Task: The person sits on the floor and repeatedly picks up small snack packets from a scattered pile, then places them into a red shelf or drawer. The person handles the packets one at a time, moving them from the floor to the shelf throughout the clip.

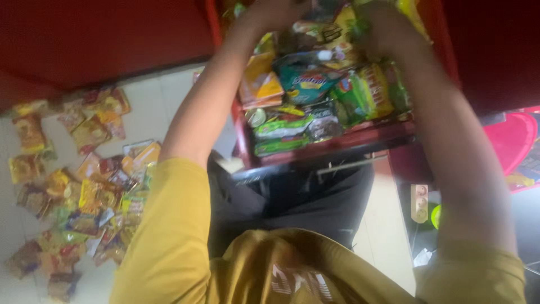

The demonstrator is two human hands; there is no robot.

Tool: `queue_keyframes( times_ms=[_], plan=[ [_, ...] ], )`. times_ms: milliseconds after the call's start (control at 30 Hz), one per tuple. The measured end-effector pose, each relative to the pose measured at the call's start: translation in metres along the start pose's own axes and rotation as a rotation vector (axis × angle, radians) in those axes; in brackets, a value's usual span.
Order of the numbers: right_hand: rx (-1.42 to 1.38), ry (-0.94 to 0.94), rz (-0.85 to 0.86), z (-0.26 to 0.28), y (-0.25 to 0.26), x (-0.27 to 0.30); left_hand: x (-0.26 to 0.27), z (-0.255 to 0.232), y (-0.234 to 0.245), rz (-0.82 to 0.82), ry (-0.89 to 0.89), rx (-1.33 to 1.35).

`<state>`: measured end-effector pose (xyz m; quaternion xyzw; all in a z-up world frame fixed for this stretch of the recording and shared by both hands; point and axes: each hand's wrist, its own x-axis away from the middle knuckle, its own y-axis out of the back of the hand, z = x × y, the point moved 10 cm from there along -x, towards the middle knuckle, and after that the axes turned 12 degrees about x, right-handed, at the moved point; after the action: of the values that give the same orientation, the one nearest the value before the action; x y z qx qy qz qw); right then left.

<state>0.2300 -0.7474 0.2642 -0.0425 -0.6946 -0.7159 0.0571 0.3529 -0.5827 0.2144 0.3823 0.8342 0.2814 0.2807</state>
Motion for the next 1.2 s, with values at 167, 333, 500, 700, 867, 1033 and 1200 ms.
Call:
queue_keyframes(
  times_ms=[167, 333, 500, 700, 867, 1033, 1200],
  plan=[
    [0.093, 0.199, -0.159, -0.001, -0.040, -0.028, -0.019, 0.021, -0.050, 0.173, -0.068, 0.090],
    [-0.049, 0.228, -0.124, -0.003, -0.056, -0.032, 0.003, 0.038, -0.064, 0.322, 0.332, 0.083],
    [-0.056, 0.280, -0.199, 0.004, -0.047, -0.033, 0.014, 0.021, -0.067, 0.438, 0.441, 0.048],
    [-0.079, 0.267, -0.175, 0.005, -0.047, -0.034, 0.003, -0.007, -0.060, 0.410, 0.324, -0.019],
    [-0.138, 0.241, -0.166, 0.002, -0.043, -0.030, 0.007, -0.026, -0.069, 0.541, 0.386, -0.165],
    [-0.079, 0.248, -0.032, 0.010, -0.061, -0.038, 0.029, -0.025, -0.083, 0.715, 0.782, 0.143],
    [-0.241, 0.135, 0.248, 0.007, -0.097, -0.036, 0.029, -0.026, -0.073, 0.601, 0.873, 0.009]
  ],
)
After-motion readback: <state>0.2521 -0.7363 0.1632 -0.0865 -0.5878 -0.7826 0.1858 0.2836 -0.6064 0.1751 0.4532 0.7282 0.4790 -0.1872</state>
